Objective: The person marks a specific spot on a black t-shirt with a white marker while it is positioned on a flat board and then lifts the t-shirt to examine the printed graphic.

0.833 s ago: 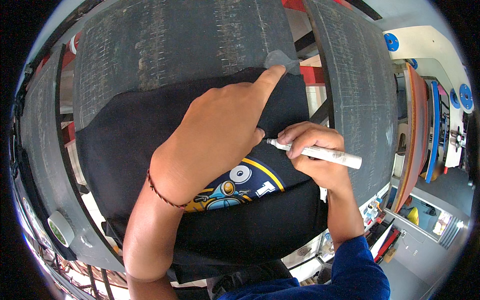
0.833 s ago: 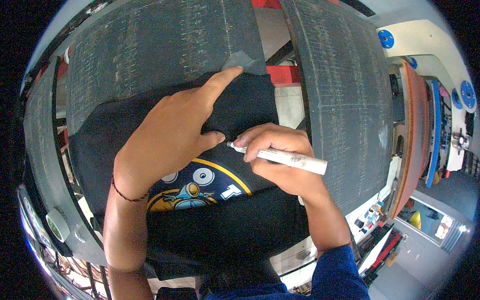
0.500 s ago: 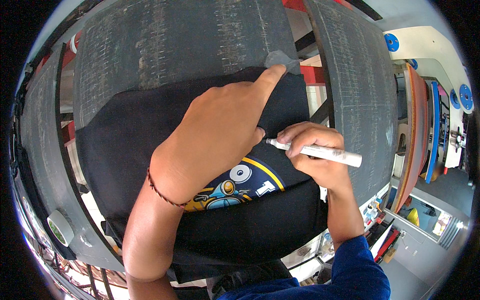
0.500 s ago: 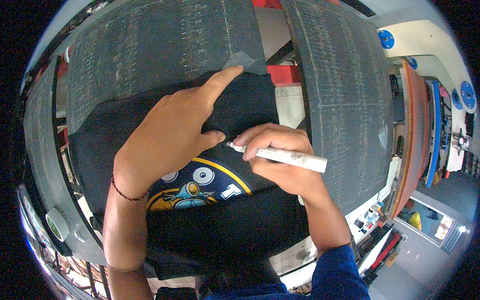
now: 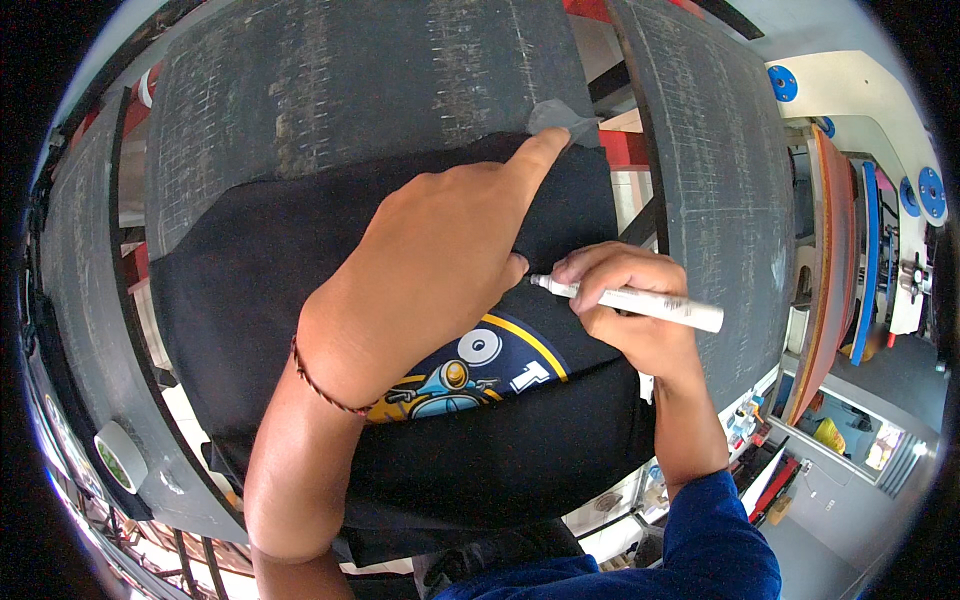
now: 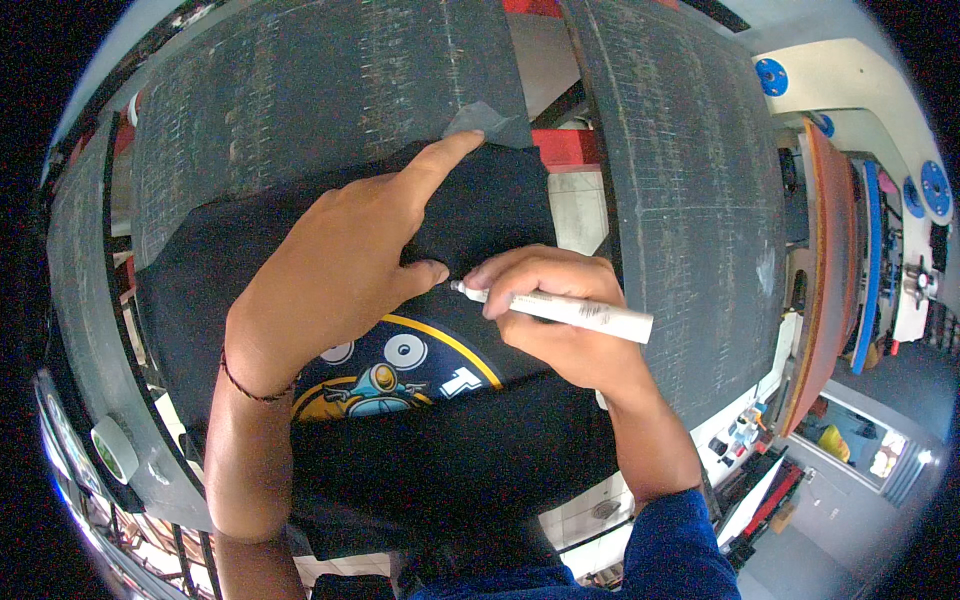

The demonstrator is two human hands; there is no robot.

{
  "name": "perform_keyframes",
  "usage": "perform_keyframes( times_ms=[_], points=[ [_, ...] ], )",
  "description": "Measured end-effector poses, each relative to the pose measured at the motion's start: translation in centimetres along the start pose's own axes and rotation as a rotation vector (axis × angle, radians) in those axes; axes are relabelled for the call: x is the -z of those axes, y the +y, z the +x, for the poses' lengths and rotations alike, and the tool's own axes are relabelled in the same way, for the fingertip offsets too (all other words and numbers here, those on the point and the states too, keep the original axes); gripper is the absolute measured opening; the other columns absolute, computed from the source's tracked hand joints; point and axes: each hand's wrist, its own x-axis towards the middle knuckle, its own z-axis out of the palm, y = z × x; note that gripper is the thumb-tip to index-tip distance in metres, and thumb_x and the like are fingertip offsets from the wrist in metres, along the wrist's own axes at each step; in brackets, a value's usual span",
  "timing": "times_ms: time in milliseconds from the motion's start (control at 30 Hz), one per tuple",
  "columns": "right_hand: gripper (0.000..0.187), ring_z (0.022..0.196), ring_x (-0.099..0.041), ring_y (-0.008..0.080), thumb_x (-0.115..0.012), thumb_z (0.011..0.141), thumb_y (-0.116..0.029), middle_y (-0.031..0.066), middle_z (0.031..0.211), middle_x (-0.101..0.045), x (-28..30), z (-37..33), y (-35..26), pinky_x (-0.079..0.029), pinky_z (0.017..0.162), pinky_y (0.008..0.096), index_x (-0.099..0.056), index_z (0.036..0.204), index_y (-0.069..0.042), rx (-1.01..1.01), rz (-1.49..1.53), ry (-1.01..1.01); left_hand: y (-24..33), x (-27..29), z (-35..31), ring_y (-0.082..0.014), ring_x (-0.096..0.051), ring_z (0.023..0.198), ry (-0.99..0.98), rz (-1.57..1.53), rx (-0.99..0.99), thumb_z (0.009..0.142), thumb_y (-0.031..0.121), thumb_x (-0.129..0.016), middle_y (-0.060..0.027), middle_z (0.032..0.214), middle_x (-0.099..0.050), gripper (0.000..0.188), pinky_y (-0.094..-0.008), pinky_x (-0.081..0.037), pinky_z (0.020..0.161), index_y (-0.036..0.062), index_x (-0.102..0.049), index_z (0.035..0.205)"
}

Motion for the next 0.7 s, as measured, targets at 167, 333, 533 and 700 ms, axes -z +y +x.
perform_keyframes(
  times_ms=[167, 333, 533, 700],
  points=[
    [0.011, 0.095, -0.072, 0.0252, -0.068, 0.075, 0.005, 0.0161, 0.098, -0.074, -0.4, -0.1, -0.2, -0.056, 0.087, 0.0337, -0.069, 0.084, -0.001, -0.025, -0.01, 0.054, 0.0, 0.1, 0.1, -0.0382, -0.065, 0.092, -0.017, -0.013, 0.015, 0.075, 0.006, -0.077, -0.0184, 0.089, -0.065, 0.09, -0.0465, -0.05, 0.085, 0.0146, -0.034, 0.154],
    [0.012, 0.095, -0.072, 0.0248, -0.067, 0.075, 0.004, 0.0156, 0.097, -0.073, 0.0, 0.0, -0.1, -0.056, 0.086, 0.0328, -0.069, 0.085, -0.001, -0.001, -0.031, 0.01, 0.0, 0.1, 0.0, -0.0382, -0.065, 0.093, -0.017, -0.011, 0.008, 0.076, 0.007, -0.077, -0.0189, 0.091, -0.066, 0.091, -0.0463, -0.05, 0.086, 0.0146, -0.034, 0.155],
    [0.013, 0.096, -0.071, 0.0237, -0.069, 0.077, 0.006, 0.0157, 0.098, -0.073, 0.0, -0.1, -0.2, -0.056, 0.085, 0.0331, -0.069, 0.087, -0.001, -0.018, -0.006, 0.008, 0.0, 0.1, 0.0, -0.0384, -0.065, 0.093, -0.02, -0.011, 0.01, 0.076, 0.007, -0.077, -0.0194, 0.091, -0.066, 0.091, -0.0465, -0.05, 0.086, 0.0144, -0.034, 0.155],
    [0.021, 0.098, -0.069, 0.0222, -0.074, 0.086, 0.005, 0.0164, 0.102, -0.069, -0.7, -0.6, -0.4, -0.058, 0.085, 0.0363, -0.061, 0.102, 0.001, 0.018, 0.3, 0.381, -0.1, 0.0, 0.0, -0.039, -0.065, 0.09, 0.001, -0.003, -0.008, 0.075, 0.008, -0.078, -0.0189, 0.088, -0.064, 0.091, -0.0468, -0.05, 0.085, 0.0141, -0.034, 0.155]
  ],
)
